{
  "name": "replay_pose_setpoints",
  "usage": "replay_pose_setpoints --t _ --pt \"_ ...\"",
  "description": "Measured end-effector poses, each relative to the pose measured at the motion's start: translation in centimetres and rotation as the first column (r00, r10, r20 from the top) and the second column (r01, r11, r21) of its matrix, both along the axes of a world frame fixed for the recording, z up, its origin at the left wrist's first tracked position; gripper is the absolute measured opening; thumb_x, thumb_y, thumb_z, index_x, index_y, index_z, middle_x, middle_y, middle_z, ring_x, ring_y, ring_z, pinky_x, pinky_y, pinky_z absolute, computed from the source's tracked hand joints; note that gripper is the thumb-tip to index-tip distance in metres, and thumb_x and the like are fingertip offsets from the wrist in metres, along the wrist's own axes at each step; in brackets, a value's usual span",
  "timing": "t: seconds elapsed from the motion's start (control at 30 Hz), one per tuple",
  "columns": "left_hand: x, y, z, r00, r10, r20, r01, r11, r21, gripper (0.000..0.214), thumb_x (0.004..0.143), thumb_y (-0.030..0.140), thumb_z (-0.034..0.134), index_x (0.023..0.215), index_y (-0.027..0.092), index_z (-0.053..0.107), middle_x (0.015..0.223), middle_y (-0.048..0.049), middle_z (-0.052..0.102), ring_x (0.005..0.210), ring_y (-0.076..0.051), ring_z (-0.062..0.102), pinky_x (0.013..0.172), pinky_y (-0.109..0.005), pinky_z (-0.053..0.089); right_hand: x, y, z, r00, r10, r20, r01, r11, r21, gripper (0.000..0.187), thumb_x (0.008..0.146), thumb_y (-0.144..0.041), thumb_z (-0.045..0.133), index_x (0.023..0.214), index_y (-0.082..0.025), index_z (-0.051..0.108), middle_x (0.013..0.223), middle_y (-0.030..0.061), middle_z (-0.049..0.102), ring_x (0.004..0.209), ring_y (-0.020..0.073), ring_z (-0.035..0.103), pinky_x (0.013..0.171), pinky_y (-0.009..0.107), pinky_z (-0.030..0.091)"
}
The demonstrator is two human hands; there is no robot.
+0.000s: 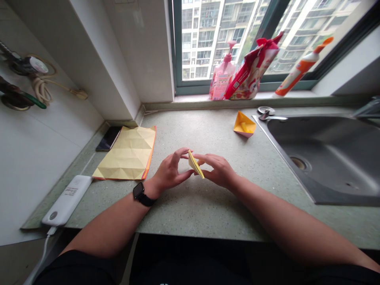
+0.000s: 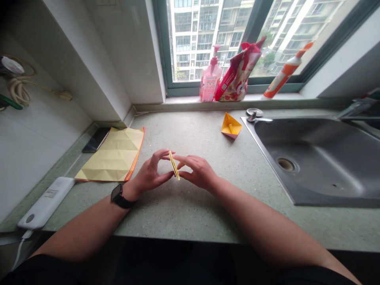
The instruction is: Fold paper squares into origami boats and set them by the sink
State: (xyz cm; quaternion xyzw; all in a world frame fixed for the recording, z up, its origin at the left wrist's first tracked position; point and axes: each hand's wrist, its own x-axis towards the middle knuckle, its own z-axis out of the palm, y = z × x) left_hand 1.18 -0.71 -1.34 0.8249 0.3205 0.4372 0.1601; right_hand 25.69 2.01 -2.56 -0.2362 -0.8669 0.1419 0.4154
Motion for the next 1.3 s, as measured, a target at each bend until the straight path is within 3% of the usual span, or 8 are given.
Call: replay_pose_setpoints --t 0.27,0.47,0.67,0.83,0.93,1.07,1.2,1.3 --pt "0.5 0.2 -0.1 0.999 -0.016 -0.048 0.019 0.999 0.048 0.069 0.103 0.037 0.076 0.162 0.024 0.042 0.151 -0.0185 0.065 0.138 -0.033 0.068 0.114 -0.051 0.06 -0.3 -0.1 0.3 0.999 -0.026 -0.041 0.027 0.999 0.019 0.053 0.103 -0.042 0.077 0.152 -0.03 0.061 0.099 0.0029 0.084 0.089 0.0219 0.081 0.084 0.037 0.065" --pt "0.4 0.6 -0.6 0.998 -0.049 -0.029 0.051 0.997 0.053 0.075 0.102 0.038 0.077 0.167 0.026 0.04 0.151 -0.0178 0.064 0.139 -0.033 0.066 0.116 -0.052 0.058 -0.4 -0.3 0.4 0.999 -0.034 -0.016 0.034 0.999 -0.005 0.062 0.099 -0.052 0.079 0.152 -0.029 0.058 0.109 0.0068 0.081 0.098 0.0256 0.079 0.087 0.041 0.066" --pt "0.1 0.7 -0.7 0.998 -0.025 -0.051 0.024 1.0 -0.011 0.082 0.102 0.033 0.076 0.173 0.029 0.034 0.15 -0.0158 0.064 0.136 -0.031 0.065 0.114 -0.051 0.058 -0.9 -0.7 0.8 0.998 -0.051 -0.02 0.051 0.999 0.003 0.053 0.098 -0.033 0.072 0.149 -0.028 0.058 0.109 0.0063 0.079 0.096 0.025 0.078 0.084 0.041 0.066" --pt "0.0 0.7 -0.8 0.999 -0.034 0.036 0.038 0.994 -0.105 0.084 0.102 0.03 0.074 0.175 0.03 0.032 0.154 -0.0155 0.062 0.136 -0.03 0.065 0.117 -0.049 0.055 -0.5 -0.7 1.1 0.993 -0.114 -0.043 0.115 0.993 0.018 0.043 0.1 -0.019 0.062 0.142 -0.026 0.062 0.115 0.0087 0.08 0.1 0.025 0.078 0.086 0.041 0.065" --pt "-0.1 0.6 -0.7 0.987 -0.059 0.149 0.087 0.978 -0.191 0.076 0.103 0.026 0.071 0.172 0.031 0.04 0.157 -0.0139 0.061 0.133 -0.027 0.068 0.115 -0.046 0.058 -0.2 -0.5 1.1 0.985 -0.152 -0.084 0.149 0.988 -0.038 0.033 0.105 -0.019 0.056 0.134 -0.027 0.068 0.116 0.0084 0.081 0.101 0.0245 0.078 0.087 0.04 0.065" --pt "-0.3 0.5 -0.2 0.958 -0.09 0.272 0.173 0.939 -0.297 0.056 0.104 0.026 0.067 0.16 0.028 0.058 0.153 -0.0134 0.066 0.136 -0.029 0.068 0.11 -0.044 0.061 0.2 -0.2 1.0 0.976 -0.151 -0.156 0.119 0.974 -0.195 0.023 0.109 -0.026 0.054 0.121 -0.026 0.074 0.101 0.0056 0.082 0.088 0.0215 0.078 0.08 0.038 0.065" --pt "-0.6 0.6 0.4 0.962 -0.112 0.249 0.188 0.932 -0.31 0.039 0.107 0.03 0.065 0.144 0.025 0.073 0.142 -0.013 0.075 0.131 -0.028 0.071 0.113 -0.047 0.059 0.4 -0.1 1.0 0.974 -0.061 -0.219 -0.01 0.951 -0.309 0.025 0.111 -0.031 0.052 0.124 -0.025 0.073 0.097 0.0051 0.081 0.085 0.0197 0.079 0.083 0.038 0.066" --pt "-0.7 0.7 0.4 0.97 -0.106 0.22 0.17 0.939 -0.299 0.033 0.106 0.026 0.065 0.136 0.028 0.079 0.137 -0.0107 0.077 0.127 -0.027 0.073 0.113 -0.048 0.059 0.4 -0.2 0.8 0.983 0.016 -0.183 -0.073 0.947 -0.313 0.026 0.111 -0.037 0.055 0.129 -0.024 0.068 0.1 0.0062 0.081 0.091 0.0212 0.079 0.086 0.038 0.066"
